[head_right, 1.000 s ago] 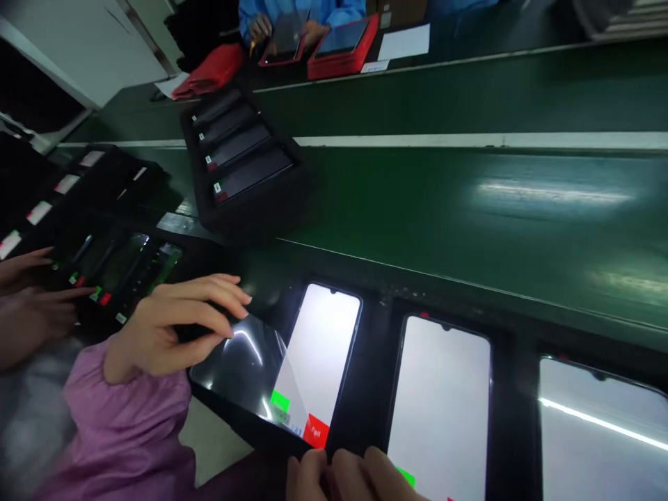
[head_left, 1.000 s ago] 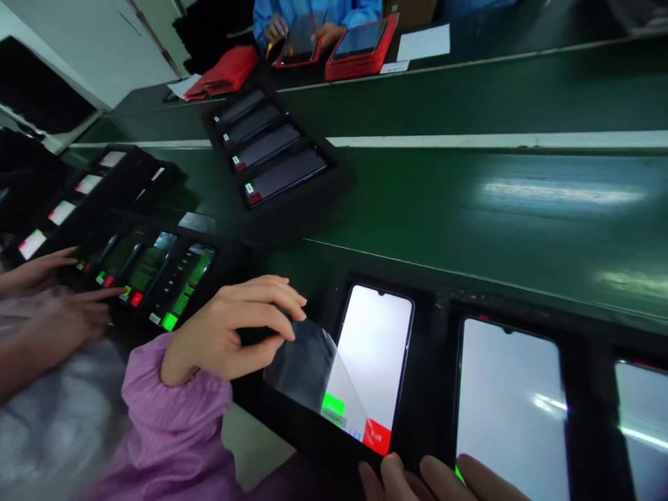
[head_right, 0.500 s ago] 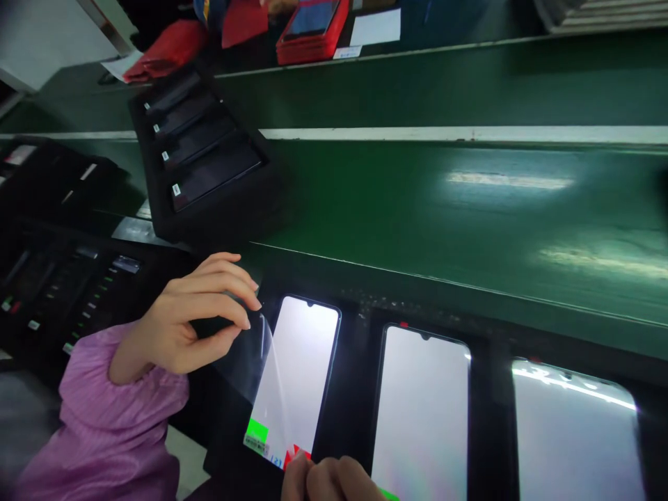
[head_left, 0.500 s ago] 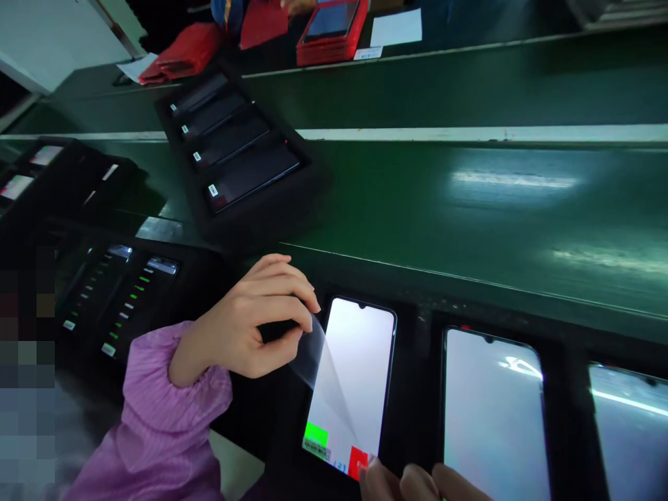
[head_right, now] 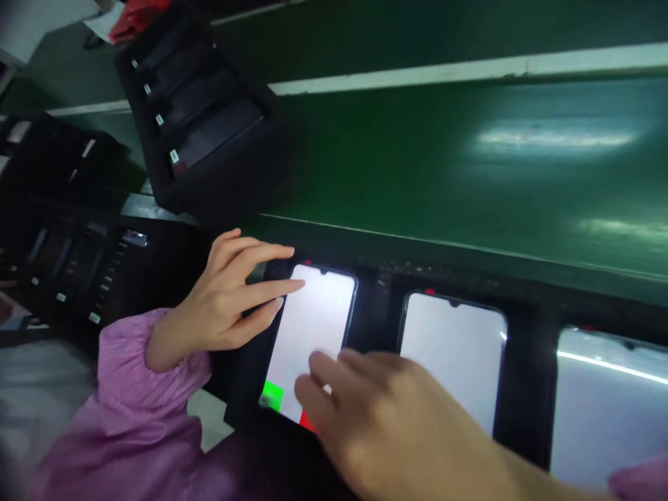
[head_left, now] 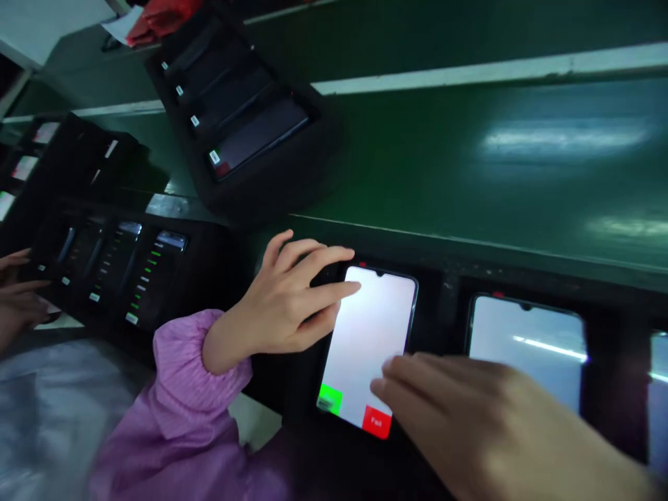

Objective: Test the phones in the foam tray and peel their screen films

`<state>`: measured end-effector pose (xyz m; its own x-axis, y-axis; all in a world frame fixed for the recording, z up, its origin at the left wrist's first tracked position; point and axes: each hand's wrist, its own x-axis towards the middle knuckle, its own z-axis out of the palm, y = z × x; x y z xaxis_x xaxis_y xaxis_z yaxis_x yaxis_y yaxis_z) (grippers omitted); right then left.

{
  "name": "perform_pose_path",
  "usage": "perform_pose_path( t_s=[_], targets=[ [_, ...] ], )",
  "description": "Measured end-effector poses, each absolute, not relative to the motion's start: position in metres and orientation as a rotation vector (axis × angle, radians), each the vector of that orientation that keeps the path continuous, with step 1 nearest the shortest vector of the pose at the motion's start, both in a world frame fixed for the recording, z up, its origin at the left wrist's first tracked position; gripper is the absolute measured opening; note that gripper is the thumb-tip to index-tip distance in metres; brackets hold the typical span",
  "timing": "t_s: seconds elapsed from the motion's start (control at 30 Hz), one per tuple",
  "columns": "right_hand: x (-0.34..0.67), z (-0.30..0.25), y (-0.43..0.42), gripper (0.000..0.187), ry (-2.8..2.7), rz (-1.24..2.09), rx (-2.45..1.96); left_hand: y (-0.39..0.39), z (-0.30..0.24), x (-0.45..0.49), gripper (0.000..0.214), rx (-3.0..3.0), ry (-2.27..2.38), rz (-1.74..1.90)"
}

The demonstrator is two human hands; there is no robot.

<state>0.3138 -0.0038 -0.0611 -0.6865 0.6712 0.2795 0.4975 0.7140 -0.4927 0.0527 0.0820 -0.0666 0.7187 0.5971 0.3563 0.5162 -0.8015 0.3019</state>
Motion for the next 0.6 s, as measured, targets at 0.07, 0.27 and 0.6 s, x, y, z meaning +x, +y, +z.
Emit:
perform_pose_path(
  t_s=[0.07,0.27,0.6],
  targets=[
    [0.319,-0.056,0.023,0.029,-2.299,0.811,-0.961,0.073,-0.069,0.040,0.035,2.690,0.948,0.660],
    [0.337,-0.056,0.077,0.046,-1.625,1.314,-1.382,0.025,-0.076,0.007,0.050,2.301,1.177,0.887],
    [0.347,-0.063,0.066,0.051,-1.440,1.122,-1.629,-0.051,-0.094,0.006,0.047,2.231,1.173,0.819]
  ],
)
